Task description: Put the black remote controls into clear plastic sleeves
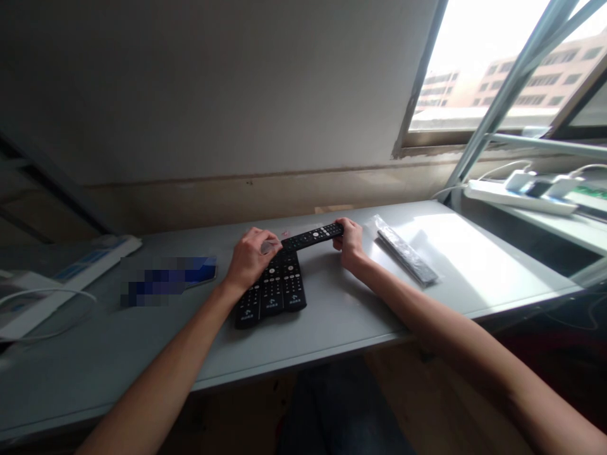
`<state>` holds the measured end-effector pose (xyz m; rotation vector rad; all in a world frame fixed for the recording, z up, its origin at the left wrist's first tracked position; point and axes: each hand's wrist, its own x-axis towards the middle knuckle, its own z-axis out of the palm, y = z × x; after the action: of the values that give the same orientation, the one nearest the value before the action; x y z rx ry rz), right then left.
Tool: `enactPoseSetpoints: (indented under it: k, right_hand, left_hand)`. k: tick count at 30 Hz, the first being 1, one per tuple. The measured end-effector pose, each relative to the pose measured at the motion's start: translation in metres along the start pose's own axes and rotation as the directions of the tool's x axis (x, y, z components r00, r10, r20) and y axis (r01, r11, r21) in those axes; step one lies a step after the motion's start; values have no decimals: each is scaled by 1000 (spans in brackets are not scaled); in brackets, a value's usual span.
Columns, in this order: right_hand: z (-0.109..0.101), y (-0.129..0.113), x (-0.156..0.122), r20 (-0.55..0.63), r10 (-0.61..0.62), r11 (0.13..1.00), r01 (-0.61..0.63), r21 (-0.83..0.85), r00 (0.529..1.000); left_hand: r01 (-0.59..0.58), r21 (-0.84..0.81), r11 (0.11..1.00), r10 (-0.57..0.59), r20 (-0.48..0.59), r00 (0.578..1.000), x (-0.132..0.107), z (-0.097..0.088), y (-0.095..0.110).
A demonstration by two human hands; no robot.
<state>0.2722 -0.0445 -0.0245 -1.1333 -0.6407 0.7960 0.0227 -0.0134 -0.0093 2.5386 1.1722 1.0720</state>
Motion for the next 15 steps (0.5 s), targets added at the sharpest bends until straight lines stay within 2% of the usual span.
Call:
enactPoseSetpoints:
  k: [6, 10, 13, 15]
  right_hand:
    - [2, -2, -5, 22, -19, 1000, 20, -17, 1000]
    - [4, -2, -9, 42, -62, 998, 63, -30, 997]
    - [6, -4, -20, 146, -155, 985, 165, -58, 977]
    - [10, -7, -33, 284, -210, 966, 244, -88, 935]
  left_hand:
    - [-92, 22, 995, 89, 111, 990, 1, 3, 1]
    - [-131, 68, 989, 121, 132, 984, 0, 6, 0]
    - [-126, 138, 982, 111, 113, 987, 0, 4, 1]
    - [-131, 203, 971, 113, 96, 989, 0, 0, 4]
